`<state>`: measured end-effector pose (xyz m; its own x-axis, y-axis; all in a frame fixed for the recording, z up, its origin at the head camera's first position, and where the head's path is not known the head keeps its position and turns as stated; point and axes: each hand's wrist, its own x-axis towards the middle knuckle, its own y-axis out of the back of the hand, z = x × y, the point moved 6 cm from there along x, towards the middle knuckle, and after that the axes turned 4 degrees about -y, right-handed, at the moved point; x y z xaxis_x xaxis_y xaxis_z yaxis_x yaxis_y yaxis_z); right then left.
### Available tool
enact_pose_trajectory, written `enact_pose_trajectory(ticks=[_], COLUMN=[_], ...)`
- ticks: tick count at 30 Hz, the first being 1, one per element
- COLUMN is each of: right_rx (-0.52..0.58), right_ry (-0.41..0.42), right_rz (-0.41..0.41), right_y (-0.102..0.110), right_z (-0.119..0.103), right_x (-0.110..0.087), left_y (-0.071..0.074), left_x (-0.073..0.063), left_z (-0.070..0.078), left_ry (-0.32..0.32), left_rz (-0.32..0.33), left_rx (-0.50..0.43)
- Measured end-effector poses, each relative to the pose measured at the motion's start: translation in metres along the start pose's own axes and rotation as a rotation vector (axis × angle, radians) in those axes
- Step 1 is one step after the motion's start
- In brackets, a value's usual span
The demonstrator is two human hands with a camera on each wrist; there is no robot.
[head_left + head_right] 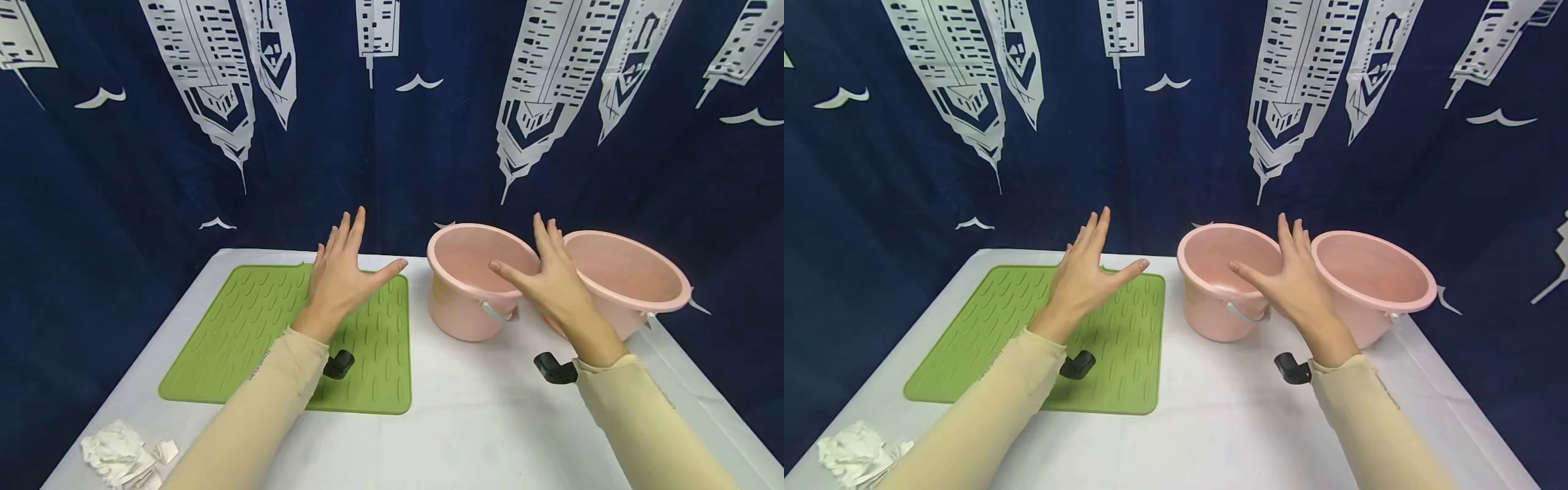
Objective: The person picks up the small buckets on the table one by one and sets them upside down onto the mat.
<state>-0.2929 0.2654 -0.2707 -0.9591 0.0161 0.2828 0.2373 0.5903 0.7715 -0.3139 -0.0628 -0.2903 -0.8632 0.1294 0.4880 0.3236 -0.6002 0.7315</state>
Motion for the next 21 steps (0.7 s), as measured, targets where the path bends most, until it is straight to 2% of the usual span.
enact_pose_trajectory(ticks=[6,9,15,18,21], right_rx=[0.057,0.079,0.175,0.271,0.362], right_ry=[-0.036,-0.050,-0.061,-0.069,-0.082], right_rz=[0.025,0.039,0.076,0.084,0.072], right_y=[-0.008,-0.012,-0.022,-0.029,-0.035], right_z=[0.012,0.018,0.030,0.036,0.040], right_x=[-0.005,-0.008,-0.013,-0.015,-0.016], left_y=[-0.003,-0.005,-0.010,-0.013,-0.015], left_x=[-0.014,-0.021,-0.034,-0.039,-0.043], left_z=[0.004,0.005,0.002,0.000,-0.001], left_ry=[0.125,0.154,0.209,0.222,0.225], left_rz=[0.001,-0.002,0.023,0.038,0.029], left_rx=[-0.360,-0.498,-0.657,-0.731,-0.768])
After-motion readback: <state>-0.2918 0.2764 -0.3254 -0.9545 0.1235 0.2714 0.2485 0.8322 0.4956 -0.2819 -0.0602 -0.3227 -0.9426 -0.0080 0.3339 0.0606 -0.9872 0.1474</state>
